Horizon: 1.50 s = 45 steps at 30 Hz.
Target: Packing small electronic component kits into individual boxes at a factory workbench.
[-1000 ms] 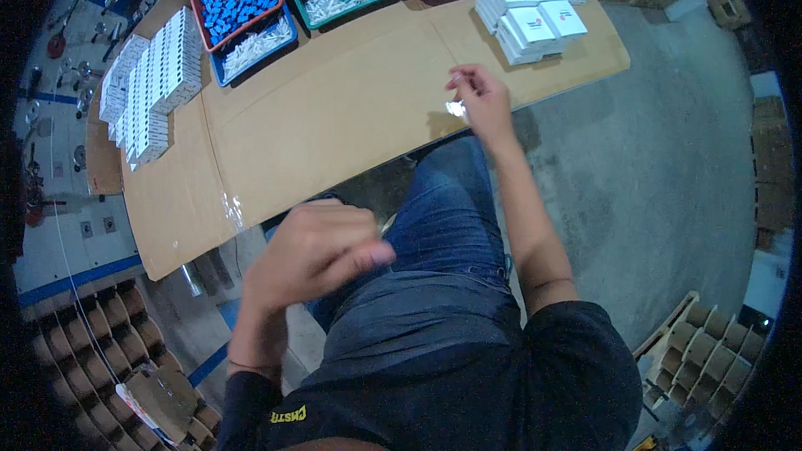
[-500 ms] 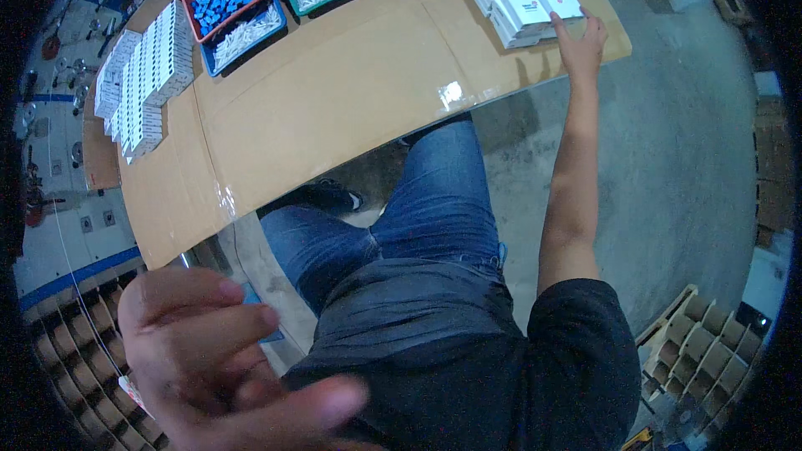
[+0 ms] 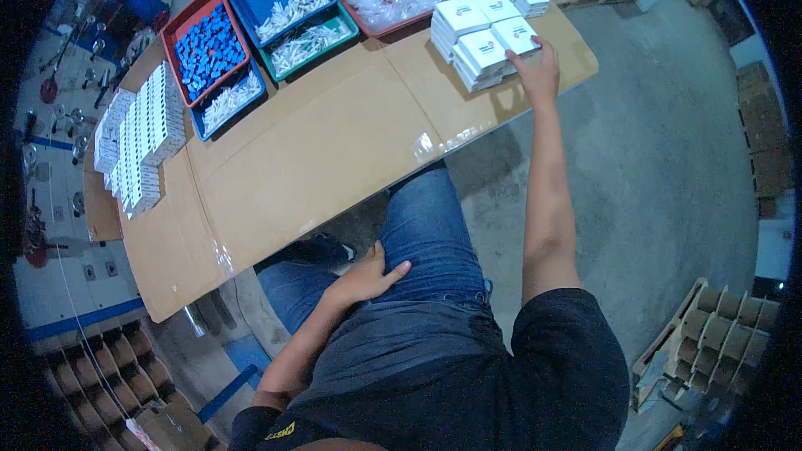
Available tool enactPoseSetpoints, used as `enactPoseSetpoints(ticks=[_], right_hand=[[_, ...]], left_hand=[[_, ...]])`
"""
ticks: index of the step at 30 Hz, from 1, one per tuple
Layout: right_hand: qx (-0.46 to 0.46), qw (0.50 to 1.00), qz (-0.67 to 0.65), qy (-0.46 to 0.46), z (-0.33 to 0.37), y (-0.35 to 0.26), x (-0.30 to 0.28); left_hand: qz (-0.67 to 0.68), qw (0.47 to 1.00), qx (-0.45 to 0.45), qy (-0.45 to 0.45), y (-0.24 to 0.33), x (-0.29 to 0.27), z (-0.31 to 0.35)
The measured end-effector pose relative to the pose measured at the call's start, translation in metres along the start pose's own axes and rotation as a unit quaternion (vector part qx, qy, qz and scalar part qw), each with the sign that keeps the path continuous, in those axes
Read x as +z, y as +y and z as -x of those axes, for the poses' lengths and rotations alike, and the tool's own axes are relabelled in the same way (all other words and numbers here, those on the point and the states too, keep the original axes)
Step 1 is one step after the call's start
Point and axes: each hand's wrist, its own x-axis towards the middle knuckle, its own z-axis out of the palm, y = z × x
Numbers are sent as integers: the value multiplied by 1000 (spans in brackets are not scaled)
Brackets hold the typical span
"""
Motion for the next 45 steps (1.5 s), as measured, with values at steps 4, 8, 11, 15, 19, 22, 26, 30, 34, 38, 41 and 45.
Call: enactPoseSetpoints(ticks=[4, 8, 11, 15, 19, 22, 26, 30, 34, 38, 41, 45], right_hand=[[8, 997, -50, 54, 4, -2, -11], [-15, 927, -343, 148, 19, -16, -44], [-21, 857, -476, 197, 50, -65, -79], [-53, 839, -494, 221, 78, -83, -115], [-59, 871, -453, 181, 91, -79, -133], [-81, 886, -428, 158, 90, -82, -133], [-81, 890, -423, 149, 89, -86, -135], [-115, 898, -396, 153, 86, -90, -129], [-126, 922, -345, 122, 91, -110, -133], [-132, 929, -336, 86, 101, -114, -117], [-126, 927, -345, 71, 105, -122, -106], [-135, 912, -386, 18, 108, -158, -76]], left_hand=[[-72, 994, -55, -64, 23, -10, -15], [-44, 991, -58, -110, 18, -11, -41], [-48, 988, -47, -137, 7, -14, -57], [-73, 965, -13, -250, -3, -36, -78], [-54, 946, -4, -319, 5, -62, -83], [-77, 948, 9, -308, -25, -56, -108], [-32, 960, 25, -277, -28, -49, -113], [32, 978, 32, -205, -44, -34, -96], [200, 970, 56, -122, -58, -2, -86], [192, 977, 61, -74, -32, -12, -49], [110, 990, 68, -48, -27, -18, -22], [188, 970, 154, -17, -8, -57, 22]])
